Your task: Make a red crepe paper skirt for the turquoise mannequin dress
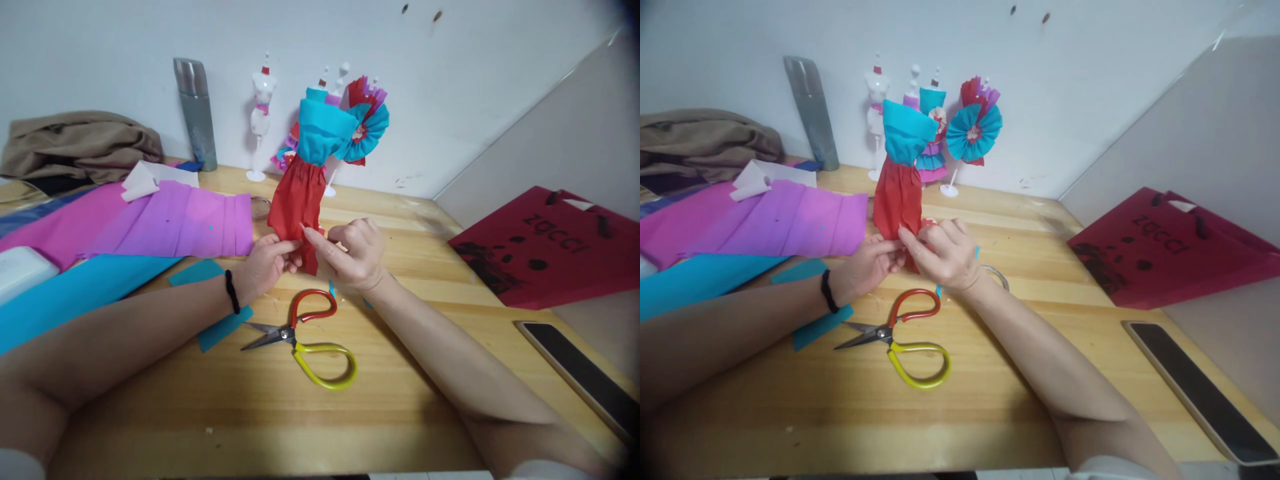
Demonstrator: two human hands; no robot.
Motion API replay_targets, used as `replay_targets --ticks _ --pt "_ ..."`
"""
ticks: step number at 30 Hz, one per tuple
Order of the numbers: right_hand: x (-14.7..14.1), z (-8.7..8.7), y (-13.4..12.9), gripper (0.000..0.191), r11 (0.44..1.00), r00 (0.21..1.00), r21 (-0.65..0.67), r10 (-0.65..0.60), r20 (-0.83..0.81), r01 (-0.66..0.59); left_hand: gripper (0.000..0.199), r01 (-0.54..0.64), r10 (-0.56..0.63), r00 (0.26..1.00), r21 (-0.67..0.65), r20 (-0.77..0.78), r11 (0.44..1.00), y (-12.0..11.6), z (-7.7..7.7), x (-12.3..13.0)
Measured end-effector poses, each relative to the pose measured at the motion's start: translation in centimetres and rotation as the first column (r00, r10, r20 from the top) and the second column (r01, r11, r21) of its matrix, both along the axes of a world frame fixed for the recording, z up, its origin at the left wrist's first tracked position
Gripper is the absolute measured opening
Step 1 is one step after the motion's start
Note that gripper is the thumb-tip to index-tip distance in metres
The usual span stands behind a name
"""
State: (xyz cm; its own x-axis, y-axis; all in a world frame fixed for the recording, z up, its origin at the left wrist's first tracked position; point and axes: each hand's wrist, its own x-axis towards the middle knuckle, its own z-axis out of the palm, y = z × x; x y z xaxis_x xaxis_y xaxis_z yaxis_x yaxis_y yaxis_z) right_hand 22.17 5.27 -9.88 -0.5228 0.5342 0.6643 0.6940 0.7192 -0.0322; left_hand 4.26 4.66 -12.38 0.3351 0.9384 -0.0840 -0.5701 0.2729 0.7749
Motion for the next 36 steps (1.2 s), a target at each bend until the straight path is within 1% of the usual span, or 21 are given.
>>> replay_targets --ticks 2,5,8,12,15,17,18,22,27,30,32,33,34,36 --pt "0.3 -0.1 0.0 0.027 1.0 1.0 0.0 0.019 -0.014 -0.019 0.008 -0.005 0.005 1.0 -0.003 0.01 1.0 0.0 0.0 0.0" --pt "0.4 -0.6 0.4 0.027 0.996 0.998 0.064 0.068 -0.01 -0.067 0.007 0.0 0.0 1.0 -0.001 0.02 1.0 0.1 -0.1 0.0" --pt "0.4 -1.0 0.8 0.027 0.991 0.997 0.106 0.079 0.002 -0.078 0.008 0.009 -0.009 1.0 -0.002 0.018 1.0 0.2 -0.3 0.0" --pt "0.7 -0.6 0.8 0.027 0.996 0.997 0.077 0.051 -0.053 -0.047 0.008 0.009 -0.008 1.0 -0.013 0.02 1.0 0.3 -0.4 -0.1" --pt "0.9 -0.1 0.5 0.026 1.0 0.997 -0.013 0.0 -0.077 -0.001 0.006 0.008 -0.007 1.0 -0.01 0.012 1.0 0.3 -0.4 -0.1" --pt "0.9 0.1 0.4 0.027 0.997 0.996 -0.074 -0.012 -0.083 0.005 0.004 0.002 -0.002 1.0 -0.001 0.018 1.0 0.3 -0.4 -0.1" --pt "0.8 0.0 0.4 0.029 0.996 0.997 -0.084 -0.014 -0.081 0.007 0.004 0.002 -0.002 1.0 0.0 0.019 1.0 0.3 -0.4 -0.1" --pt "0.5 -0.4 0.7 0.031 1.0 0.999 -0.03 -0.005 -0.045 0.004 0.007 0.008 -0.008 1.0 0.002 0.011 1.0 0.3 -0.4 -0.1" --pt "0.3 -1.2 1.0 0.02 0.994 0.993 0.005 0.107 0.046 -0.107 0.013 0.013 -0.013 1.0 0.043 0.019 0.999 0.2 -0.5 0.0" --pt "0.3 -1.6 1.2 0.019 0.987 0.985 0.073 0.136 0.102 -0.144 0.016 0.026 -0.026 1.0 0.056 0.004 0.998 0.2 -0.5 -0.1" --pt "0.3 -1.7 1.3 0.018 0.97 0.983 0.178 0.146 0.108 -0.163 0.013 0.029 -0.029 1.0 0.048 -0.003 0.998 0.2 -0.5 -0.2" --pt "0.2 -1.7 1.3 0.018 0.948 0.983 0.264 0.156 0.102 -0.178 0.011 0.028 -0.028 1.0 0.041 -0.002 0.999 0.3 -0.5 -0.2" --pt "0.2 -1.6 1.3 0.018 0.911 0.982 0.368 0.162 0.095 -0.186 0.01 0.024 -0.025 1.0 0.035 0.004 0.999 0.3 -0.5 -0.2" --pt "0.1 -1.4 1.1 0.018 0.807 0.985 0.564 0.145 0.097 -0.175 0.009 0.019 -0.02 1.0 0.03 0.023 0.999 0.3 -0.5 -0.2"
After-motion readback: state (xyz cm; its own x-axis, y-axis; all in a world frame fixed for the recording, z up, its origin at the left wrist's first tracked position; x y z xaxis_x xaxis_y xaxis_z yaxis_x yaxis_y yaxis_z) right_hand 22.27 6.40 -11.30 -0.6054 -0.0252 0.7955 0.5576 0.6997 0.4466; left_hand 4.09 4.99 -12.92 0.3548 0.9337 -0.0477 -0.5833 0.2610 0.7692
